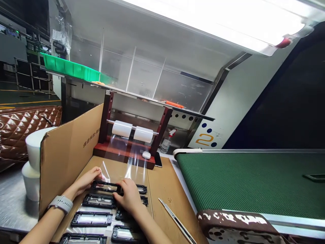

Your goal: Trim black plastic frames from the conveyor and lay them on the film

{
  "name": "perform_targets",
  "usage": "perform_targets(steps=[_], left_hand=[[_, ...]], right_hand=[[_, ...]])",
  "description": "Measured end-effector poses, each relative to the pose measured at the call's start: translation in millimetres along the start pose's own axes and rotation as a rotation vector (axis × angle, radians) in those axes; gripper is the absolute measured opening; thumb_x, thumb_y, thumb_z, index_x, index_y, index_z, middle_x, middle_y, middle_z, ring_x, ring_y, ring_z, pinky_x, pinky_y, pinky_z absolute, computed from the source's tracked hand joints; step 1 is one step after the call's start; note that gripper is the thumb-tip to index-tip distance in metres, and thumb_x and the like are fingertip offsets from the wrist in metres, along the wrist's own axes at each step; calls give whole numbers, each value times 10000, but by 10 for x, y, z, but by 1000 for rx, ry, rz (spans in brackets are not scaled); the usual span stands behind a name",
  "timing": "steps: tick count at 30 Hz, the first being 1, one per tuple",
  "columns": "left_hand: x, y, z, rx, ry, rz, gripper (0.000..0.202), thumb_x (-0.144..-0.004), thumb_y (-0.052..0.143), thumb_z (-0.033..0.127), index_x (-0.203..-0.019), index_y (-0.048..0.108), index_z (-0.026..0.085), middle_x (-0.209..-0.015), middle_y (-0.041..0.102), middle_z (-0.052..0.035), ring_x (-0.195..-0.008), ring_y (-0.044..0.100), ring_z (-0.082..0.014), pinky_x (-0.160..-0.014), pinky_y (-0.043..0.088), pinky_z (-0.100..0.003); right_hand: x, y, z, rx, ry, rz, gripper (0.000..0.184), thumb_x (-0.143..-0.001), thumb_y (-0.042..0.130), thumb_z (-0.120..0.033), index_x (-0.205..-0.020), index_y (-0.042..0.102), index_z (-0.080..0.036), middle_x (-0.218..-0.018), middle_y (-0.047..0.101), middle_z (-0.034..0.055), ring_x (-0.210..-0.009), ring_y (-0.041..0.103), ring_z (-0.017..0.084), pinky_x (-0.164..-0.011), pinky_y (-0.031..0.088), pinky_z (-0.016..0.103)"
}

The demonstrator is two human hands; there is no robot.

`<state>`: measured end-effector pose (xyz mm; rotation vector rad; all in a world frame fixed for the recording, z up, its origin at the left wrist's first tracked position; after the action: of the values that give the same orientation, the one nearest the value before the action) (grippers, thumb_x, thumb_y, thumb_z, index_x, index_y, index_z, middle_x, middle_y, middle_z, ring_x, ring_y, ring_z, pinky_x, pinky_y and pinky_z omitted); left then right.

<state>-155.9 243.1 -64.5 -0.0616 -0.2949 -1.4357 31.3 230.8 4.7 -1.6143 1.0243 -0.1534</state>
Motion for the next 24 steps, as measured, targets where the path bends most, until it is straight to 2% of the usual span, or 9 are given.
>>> perform_targets(steps=[4, 8, 12, 15, 17, 19, 21, 24], left_hand=[[30, 14, -19, 38, -22, -12, 283, -924, 515, 429, -925, 590, 156, -737, 615, 16, -592, 602, -129, -579, 514, -301], [78, 24, 39, 69, -23, -4, 314, -905, 529, 455, -1000, 568, 158, -880, 690, -39, -627, 653, -155, -619, 533, -333], [122, 2, 294, 85, 92, 76, 480, -890, 515, 496, -1258, 423, 203, -1188, 660, -129, -830, 719, -224, -802, 531, -393], [146, -56, 544, 54, 230, 181, 581, -904, 446, 524, -1377, 288, 228, -1355, 553, -173, -1002, 687, -247, -940, 475, -409], [186, -128, 677, 7, 321, 284, 613, -911, 397, 519, -1413, 215, 219, -1454, 438, -197, -1180, 587, -260, -1034, 405, -419], [273, -183, 754, -71, 398, 377, 627, -903, 363, 520, -1416, 212, 192, -1501, 357, -210, -1301, 466, -272, -1091, 338, -428], [400, -155, 756, -182, 452, 394, 600, -878, 388, 533, -1359, 356, 174, -1469, 417, -195, -1329, 427, -284, -1118, 295, -434], [622, 27, 598, -377, 476, 289, 464, -820, 509, 533, -1151, 623, 229, -1280, 633, -110, -1254, 513, -311, -1114, 297, -480]], right_hand=[[8, 15, 3, 3, -2, -5, 323, -738, 766, -268, -1040, 665, -213, -913, 645, 30, -899, 590, 207, -801, 458, 295], [12, 30, 7, 11, 4, -11, 325, -736, 772, -266, -1036, 662, -209, -921, 644, 33, -907, 587, 209, -808, 461, 300], [-7, 50, -34, 32, -4, -17, 350, -734, 775, -289, -1051, 647, -215, -935, 644, 35, -940, 584, 224, -832, 453, 326], [-5, -77, -5, 5, 10, 18, 380, -729, 785, -315, -1064, 636, -216, -967, 651, 41, -948, 585, 234, -844, 453, 347], [67, -279, 137, -31, 59, 68, 332, -776, 743, -291, -1076, 629, -210, -989, 658, 50, -951, 589, 234, -851, 455, 357], [247, -540, 397, -39, 143, 117, 267, -842, 653, -230, -1104, 619, -195, -1002, 663, 68, -966, 594, 237, -864, 454, 368], [542, -795, 734, -5, 246, 134, 259, -872, 567, -186, -1127, 613, -175, -1010, 663, 93, -988, 596, 251, -875, 455, 386], [1107, -1078, 1234, 70, 418, 114, 271, -862, 541, -220, -1117, 619, -168, -1024, 660, 116, -1008, 597, 282, -871, 460, 404]])
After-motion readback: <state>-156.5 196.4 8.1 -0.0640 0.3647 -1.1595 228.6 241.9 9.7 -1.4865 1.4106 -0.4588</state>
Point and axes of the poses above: each hand's wrist, its own x-axis away from the middle knuckle, its own y-axis out of the palm, z = x × y, the point moved 9 cm from there along -x, towards the middle knuckle
